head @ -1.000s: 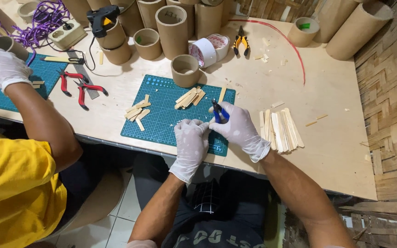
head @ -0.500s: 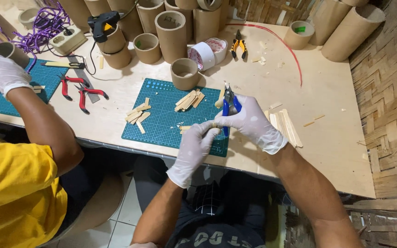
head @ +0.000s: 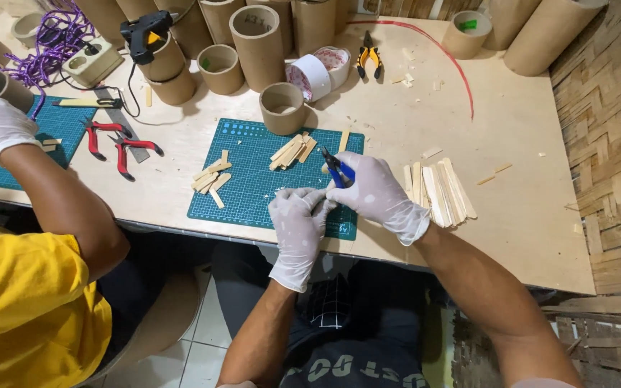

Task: Cutting small wooden craft sticks into smaller pieces using a pair of pliers on a cutting mat.

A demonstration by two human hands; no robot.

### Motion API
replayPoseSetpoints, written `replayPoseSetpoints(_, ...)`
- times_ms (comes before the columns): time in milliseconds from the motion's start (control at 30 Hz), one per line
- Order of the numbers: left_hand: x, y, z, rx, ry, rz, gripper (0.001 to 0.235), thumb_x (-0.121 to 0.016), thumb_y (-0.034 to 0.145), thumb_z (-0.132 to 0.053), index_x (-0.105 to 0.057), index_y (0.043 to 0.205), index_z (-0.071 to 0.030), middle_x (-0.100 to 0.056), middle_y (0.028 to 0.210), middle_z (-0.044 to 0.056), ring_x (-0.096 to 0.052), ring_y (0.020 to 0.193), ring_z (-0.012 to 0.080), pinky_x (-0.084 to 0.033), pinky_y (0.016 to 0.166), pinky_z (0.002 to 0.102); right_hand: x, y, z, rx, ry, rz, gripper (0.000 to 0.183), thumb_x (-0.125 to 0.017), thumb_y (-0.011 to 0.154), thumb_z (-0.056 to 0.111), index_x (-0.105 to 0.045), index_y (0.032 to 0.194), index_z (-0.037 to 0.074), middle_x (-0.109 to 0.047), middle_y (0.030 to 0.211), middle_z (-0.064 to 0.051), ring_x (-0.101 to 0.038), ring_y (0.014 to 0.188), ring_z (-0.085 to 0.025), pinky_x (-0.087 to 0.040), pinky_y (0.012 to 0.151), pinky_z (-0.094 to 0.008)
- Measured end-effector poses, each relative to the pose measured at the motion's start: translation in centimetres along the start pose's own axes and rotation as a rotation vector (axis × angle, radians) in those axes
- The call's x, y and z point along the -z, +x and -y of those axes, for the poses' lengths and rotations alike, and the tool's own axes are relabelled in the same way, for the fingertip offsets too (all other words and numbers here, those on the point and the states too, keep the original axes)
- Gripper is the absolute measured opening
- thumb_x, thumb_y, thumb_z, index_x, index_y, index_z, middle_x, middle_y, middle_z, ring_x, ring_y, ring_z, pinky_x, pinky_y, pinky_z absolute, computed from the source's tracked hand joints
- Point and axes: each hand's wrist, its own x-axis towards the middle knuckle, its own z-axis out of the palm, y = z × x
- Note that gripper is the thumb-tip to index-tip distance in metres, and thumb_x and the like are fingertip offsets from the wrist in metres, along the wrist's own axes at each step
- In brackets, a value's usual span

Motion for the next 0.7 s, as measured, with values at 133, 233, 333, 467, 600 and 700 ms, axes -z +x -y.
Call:
replayPoseSetpoints(133, -0.9, -0.5, 0.8, 0.052, 0.089, 0.057, 0.011, -0.081, 0.084, -0.040, -0.079, 0.094, -0.036, -0.074, 0.088, -0.016, -0.059, 0.104, 0.0136, -0.035, 0.101, 0.040, -1.9, 1.1, -2.3, 0.014, -0.077, 0.001, 0.053, -0.086, 0.066, 0.023, -0.073, 0.117, 0.015, -0.078, 0.091, -0.010, -0.074, 0.094, -0.034, -0.057, 0.088, -0.043)
replayPoseSetpoints(233, -1.4, -0.6, 1.2, 0.028, 0.050, 0.021, 0.007, -0.079, 0.088, -0.041, -0.079, 0.089, -0.035, -0.074, 0.083, -0.013, -0.061, 0.099, 0.0140, -0.037, 0.098, 0.038, -2.1, 1.3, -2.8, 0.008, -0.101, 0.021, 0.056, -0.088, 0.066, 0.026, -0.073, 0.119, 0.017, -0.077, 0.094, -0.012, -0.073, 0.097, -0.037, -0.057, 0.088, -0.045)
replayPoseSetpoints(333, -1.8, -0.5, 1.5, 0.013, 0.097, 0.052, 0.005, -0.080, 0.084, -0.035, -0.079, 0.088, -0.035, -0.071, 0.079, -0.014, -0.060, 0.100, 0.0138, -0.037, 0.099, 0.041, -1.9, 1.2, -2.6, 0.016, -0.067, 0.019, 0.048, -0.089, 0.064, 0.026, -0.075, 0.109, 0.018, -0.078, 0.084, -0.006, -0.074, 0.088, -0.031, -0.057, 0.085, -0.041)
replayPoseSetpoints(467, -1.9, -0.4, 1.1, -0.010, 0.135, 0.013, 0.006, -0.079, 0.083, -0.037, -0.079, 0.090, -0.036, -0.069, 0.080, -0.015, -0.058, 0.102, 0.0136, -0.036, 0.100, 0.042, -1.5, 0.6, -1.3, 0.015, -0.068, -0.018, 0.037, -0.087, 0.068, 0.025, -0.075, 0.102, 0.017, -0.077, 0.080, -0.005, -0.075, 0.084, -0.028, -0.057, 0.081, -0.039)
replayPoseSetpoints(600, 0.6, -0.1, -1.6, -0.048, 0.158, -0.046, 0.014, -0.076, 0.086, -0.034, -0.077, 0.099, -0.037, -0.070, 0.086, -0.014, -0.058, 0.104, 0.0158, -0.035, 0.101, 0.044, -0.6, 0.3, -1.0, 0.005, 0.086, -0.038, 0.031, -0.089, 0.066, 0.020, -0.074, 0.092, 0.019, -0.077, 0.076, 0.002, -0.074, 0.078, -0.020, -0.057, 0.082, -0.033)
replayPoseSetpoints(700, 1.6, -0.4, -1.9, -0.055, -0.066, -0.075, 0.027, -0.074, 0.093, -0.035, -0.074, 0.119, -0.033, -0.074, 0.096, -0.011, -0.059, 0.101, 0.0146, -0.037, 0.099, 0.040, 0.5, -0.4, 0.0, -0.040, 0.323, 0.023, 0.041, -0.088, 0.069, 0.003, -0.074, 0.106, 0.010, -0.078, 0.083, -0.010, -0.074, 0.075, -0.022, -0.059, 0.079, -0.035)
